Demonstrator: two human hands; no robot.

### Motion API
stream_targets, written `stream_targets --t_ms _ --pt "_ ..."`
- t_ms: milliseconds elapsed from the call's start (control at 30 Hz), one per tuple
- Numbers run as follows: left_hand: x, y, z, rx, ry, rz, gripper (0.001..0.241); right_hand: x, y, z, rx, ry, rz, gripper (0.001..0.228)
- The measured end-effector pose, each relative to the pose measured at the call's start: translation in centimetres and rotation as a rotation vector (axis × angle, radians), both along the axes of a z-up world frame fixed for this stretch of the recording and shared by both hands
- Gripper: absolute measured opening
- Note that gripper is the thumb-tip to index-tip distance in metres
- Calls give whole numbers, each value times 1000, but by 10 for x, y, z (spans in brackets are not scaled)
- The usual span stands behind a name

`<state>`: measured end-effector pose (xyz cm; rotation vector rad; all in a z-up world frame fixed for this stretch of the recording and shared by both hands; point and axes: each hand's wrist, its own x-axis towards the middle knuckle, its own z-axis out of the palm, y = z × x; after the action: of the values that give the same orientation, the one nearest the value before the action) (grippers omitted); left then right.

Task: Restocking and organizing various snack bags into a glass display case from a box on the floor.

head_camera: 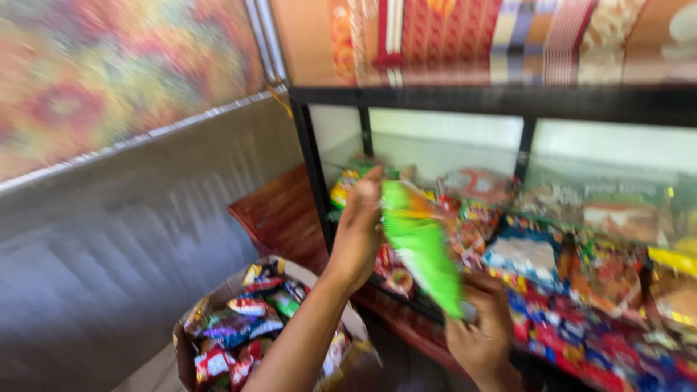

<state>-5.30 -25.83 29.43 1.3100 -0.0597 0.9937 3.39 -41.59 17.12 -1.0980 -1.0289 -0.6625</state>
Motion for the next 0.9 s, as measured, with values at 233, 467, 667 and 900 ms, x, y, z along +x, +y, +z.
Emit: stream_targets --t_ms 233,467,667,900 --pt "-12 -9 -86 -291 192 -107 61 -2 -14 -26 -528 -433 297 22" --pt "10 -6 -128 -535 265 -333 60 4 -31 -23 -440 -2 88 48" --pt "72 -17 -208 -548 394 -368 64 33 -37 -72 -577 388 226 62" --pt "118 -66 -166 160 395 -131 80 97 -56 -8 -778 659 -233 67"
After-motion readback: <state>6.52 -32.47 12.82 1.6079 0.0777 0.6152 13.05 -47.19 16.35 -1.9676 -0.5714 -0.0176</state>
